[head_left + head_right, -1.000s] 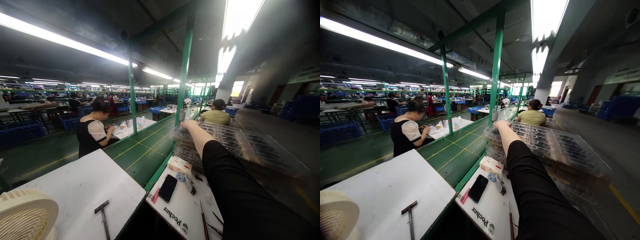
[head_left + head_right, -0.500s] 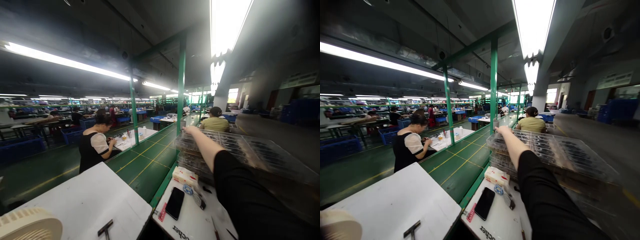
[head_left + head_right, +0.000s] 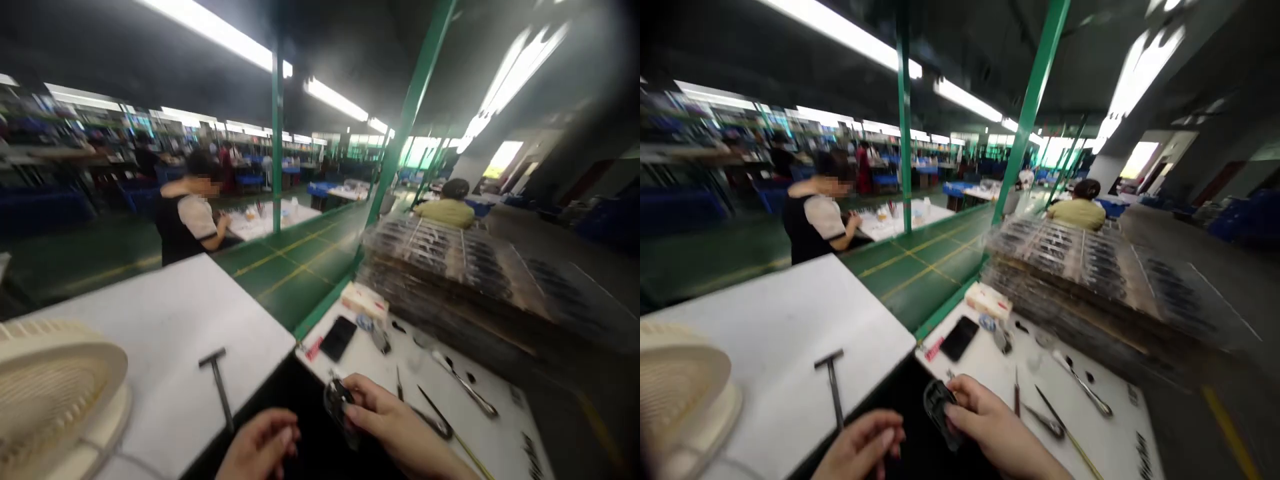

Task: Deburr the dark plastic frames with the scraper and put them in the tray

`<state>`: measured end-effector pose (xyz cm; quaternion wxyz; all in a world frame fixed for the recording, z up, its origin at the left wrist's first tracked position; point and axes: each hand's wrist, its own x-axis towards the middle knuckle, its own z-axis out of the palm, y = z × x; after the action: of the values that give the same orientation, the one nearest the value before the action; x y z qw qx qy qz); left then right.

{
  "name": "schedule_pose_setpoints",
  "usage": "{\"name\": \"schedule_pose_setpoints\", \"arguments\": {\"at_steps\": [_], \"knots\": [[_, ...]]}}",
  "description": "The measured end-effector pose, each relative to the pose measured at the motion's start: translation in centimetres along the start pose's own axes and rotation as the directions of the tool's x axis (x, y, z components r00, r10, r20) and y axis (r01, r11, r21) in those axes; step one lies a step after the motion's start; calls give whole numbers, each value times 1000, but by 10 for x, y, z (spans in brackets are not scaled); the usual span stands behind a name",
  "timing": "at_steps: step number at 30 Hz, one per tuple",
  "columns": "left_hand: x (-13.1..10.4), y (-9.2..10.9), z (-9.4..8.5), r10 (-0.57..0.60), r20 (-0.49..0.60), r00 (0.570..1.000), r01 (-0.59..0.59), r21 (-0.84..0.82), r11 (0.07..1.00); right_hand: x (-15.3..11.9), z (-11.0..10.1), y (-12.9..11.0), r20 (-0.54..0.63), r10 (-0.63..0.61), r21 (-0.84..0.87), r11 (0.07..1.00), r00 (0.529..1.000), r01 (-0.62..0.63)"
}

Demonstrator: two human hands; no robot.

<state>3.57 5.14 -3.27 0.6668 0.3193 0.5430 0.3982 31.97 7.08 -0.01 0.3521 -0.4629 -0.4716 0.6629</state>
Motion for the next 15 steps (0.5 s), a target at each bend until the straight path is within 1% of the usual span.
{"name": "schedule_pose_setpoints", "arguments": {"at_steps": [1, 2, 4, 5, 7, 9, 11, 15], "knots": [[-1, -4, 6, 16, 90, 996, -19, 32, 999, -7, 15, 16, -27, 57, 79, 995, 998, -54], [-1, -7, 11, 30, 154, 988, -38, 50, 998, -12, 28, 27, -55, 99, 141, 986, 994, -90], [1, -11, 18, -2, 262, 965, -4, 24, 1000, -16, 43, 41, -62, 183, 241, 957, 981, -163], [2, -13, 21, -9, 293, 956, 12, -11, 1000, -18, 46, 46, -62, 216, 285, 940, 974, -190], [3, -16, 25, 15, 283, 959, -5, -36, 999, -23, 49, 51, -41, 244, 346, 913, 969, -215], [-1, -19, 26, 54, 274, 960, -46, -35, 998, -30, 50, 52, -40, 234, 368, 907, 971, -204], [-6, -21, 24, 83, 287, 954, -72, -49, 996, -36, 53, 53, -73, 203, 361, 918, 977, -164], [-11, -27, 20, 116, 318, 941, -67, -161, 985, -37, 58, 52, -131, 130, 310, 947, 983, -84]]}}
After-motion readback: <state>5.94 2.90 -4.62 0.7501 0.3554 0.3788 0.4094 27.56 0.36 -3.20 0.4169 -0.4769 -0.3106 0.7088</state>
